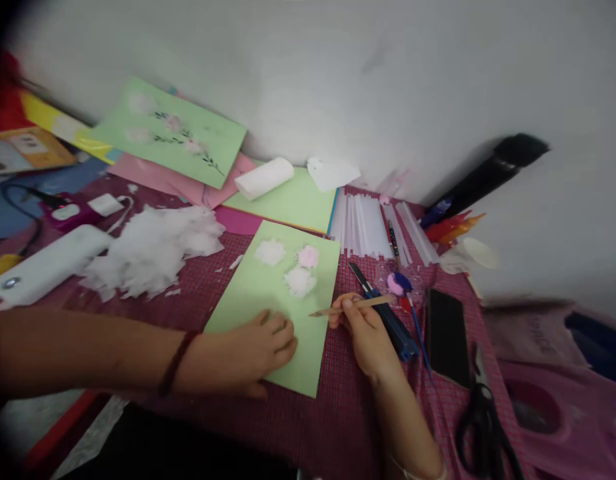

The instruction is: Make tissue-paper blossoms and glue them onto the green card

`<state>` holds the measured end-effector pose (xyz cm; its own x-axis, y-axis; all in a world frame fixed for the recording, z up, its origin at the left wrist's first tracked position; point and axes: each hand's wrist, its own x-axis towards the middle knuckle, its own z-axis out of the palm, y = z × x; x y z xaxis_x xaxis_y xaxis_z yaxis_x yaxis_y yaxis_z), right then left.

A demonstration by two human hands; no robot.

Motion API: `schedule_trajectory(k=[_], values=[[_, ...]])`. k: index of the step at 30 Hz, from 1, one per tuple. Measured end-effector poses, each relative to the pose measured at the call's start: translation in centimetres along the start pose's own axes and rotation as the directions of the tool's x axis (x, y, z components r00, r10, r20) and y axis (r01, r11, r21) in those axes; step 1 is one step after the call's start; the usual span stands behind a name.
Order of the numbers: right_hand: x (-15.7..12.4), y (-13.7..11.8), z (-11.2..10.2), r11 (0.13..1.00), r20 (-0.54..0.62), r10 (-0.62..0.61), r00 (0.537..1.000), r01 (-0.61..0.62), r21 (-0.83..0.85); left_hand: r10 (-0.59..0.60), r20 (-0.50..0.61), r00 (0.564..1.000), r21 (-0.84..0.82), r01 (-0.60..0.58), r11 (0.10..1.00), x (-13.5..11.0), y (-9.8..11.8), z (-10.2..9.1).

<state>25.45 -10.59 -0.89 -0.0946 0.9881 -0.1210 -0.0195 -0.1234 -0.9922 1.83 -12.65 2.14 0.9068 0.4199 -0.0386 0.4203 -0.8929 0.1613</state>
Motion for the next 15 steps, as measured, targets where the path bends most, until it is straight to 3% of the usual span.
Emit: schedule_trajectory(k=[2, 3, 4, 6, 8, 9, 10, 11, 13, 15], values=[[0.2, 0.1, 0.7, 0.999, -0.022, -0.038, 0.999, 0.038, 0.006, -0.104, -0.053, 0.993, -0.118, 0.097, 0.988, -1.1, -1.1, 0.2], [0.3, 0.1, 1.1, 0.999, -0.040, -0.039, 0.998, 0.040, 0.025, -0.227, -0.116, 0.967, -0.194, 0.202, 0.960, -1.8, -1.9, 0.3], [0.5, 0.1, 1.5, 0.998, -0.060, -0.029, 0.998, 0.033, 0.053, -0.393, -0.207, 0.896, -0.281, 0.330, 0.901, -2.5, -2.8, 0.4], [0.6, 0.0, 2.1, 0.993, -0.093, 0.008, 0.996, 0.003, 0.118, -0.684, -0.306, 0.663, -0.488, 0.508, 0.710, -4.2, -4.6, 0.5], [0.6, -0.1, 2.5, 0.990, -0.110, 0.029, 0.993, -0.013, 0.143, -0.839, -0.248, 0.484, -0.728, 0.478, 0.491, -5.5, -5.8, 0.7], [0.6, -0.2, 2.7, 0.990, -0.119, 0.035, 0.992, -0.018, 0.143, -0.885, -0.184, 0.427, -0.849, 0.385, 0.362, -6.0, -6.3, 0.9], [0.6, -0.2, 2.8, 0.990, -0.128, 0.038, 0.991, -0.020, 0.140, -0.906, -0.093, 0.412, -0.939, 0.267, 0.218, -6.2, -6.6, 1.0], [0.4, -0.2, 3.0, 0.990, -0.142, 0.040, 0.989, -0.020, 0.140, -0.901, -0.004, 0.434, -0.986, 0.150, 0.077, -6.3, -6.7, 1.1], [0.1, 0.0, 3.5, 0.989, -0.177, 0.032, 0.984, -0.006, 0.147, -0.829, 0.128, 0.545, -0.990, 0.019, -0.140, -6.1, -6.8, 1.3], [-0.5, 0.1, 3.8, 0.986, -0.217, -0.002, 0.976, 0.038, 0.161, -0.728, 0.165, 0.666, -0.977, 0.011, -0.212, -5.9, -6.5, 1.2]])
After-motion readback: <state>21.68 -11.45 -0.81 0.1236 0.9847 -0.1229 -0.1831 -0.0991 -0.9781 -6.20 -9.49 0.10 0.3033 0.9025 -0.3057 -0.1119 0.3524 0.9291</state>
